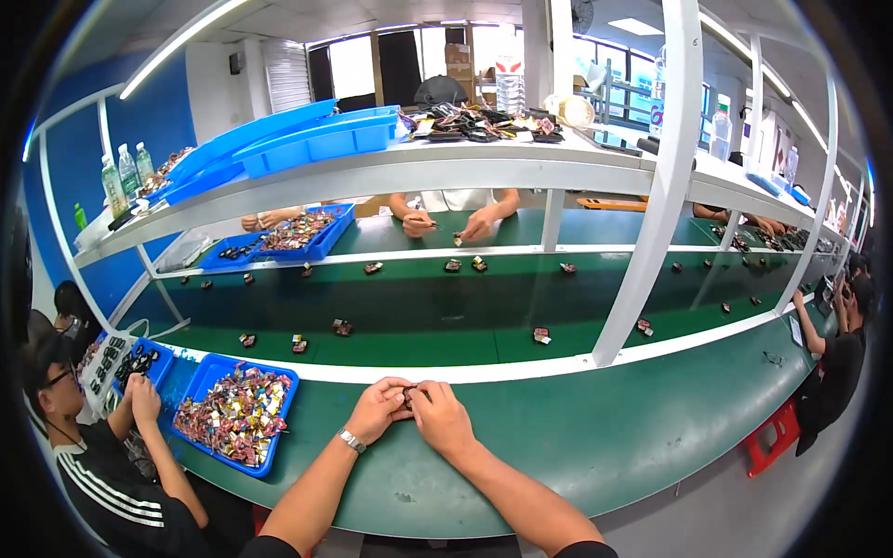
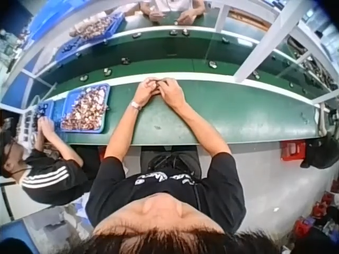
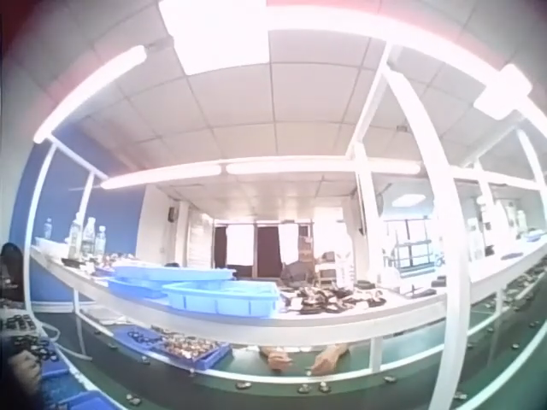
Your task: Assembling small plastic components on an industrial production line.
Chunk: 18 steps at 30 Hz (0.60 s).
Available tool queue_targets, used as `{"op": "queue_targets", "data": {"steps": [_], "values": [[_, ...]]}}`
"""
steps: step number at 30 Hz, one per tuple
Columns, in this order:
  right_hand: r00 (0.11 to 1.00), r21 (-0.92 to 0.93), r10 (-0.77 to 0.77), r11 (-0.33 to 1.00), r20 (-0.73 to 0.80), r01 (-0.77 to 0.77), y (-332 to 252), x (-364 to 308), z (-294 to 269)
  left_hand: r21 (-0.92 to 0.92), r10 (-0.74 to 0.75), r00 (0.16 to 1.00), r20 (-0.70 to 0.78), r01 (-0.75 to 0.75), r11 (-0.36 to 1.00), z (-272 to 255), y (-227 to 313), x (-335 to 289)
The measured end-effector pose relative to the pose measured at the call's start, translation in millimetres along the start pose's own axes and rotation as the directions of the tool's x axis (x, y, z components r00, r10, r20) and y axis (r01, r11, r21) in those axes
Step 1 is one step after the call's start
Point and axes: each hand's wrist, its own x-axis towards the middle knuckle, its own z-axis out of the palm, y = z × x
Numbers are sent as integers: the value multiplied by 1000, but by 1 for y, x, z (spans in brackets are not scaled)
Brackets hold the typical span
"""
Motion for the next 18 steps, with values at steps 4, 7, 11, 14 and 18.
{"op": "queue_targets", "data": {"steps": [4,7,11,14,18], "values": [[999,38,36,999,-5,-36,-1,0,1,1,2,1000,8,-2,1000,1,1,-1],[999,42,50,998,-8,-50,-2,0,1,3,6,1000,5,-6,1000,1,1,-1],[998,40,63,997,-10,-63,-5,2,0,8,12,1000,2,-12,1000,-1,0,-1],[997,59,69,996,-15,-68,-6,2,-1,17,12,1000,5,-12,1000,0,0,-2],[998,38,54,998,-22,-53,-3,2,2,22,22,1000,-3,-22,1000,2,-1,-1]]}}
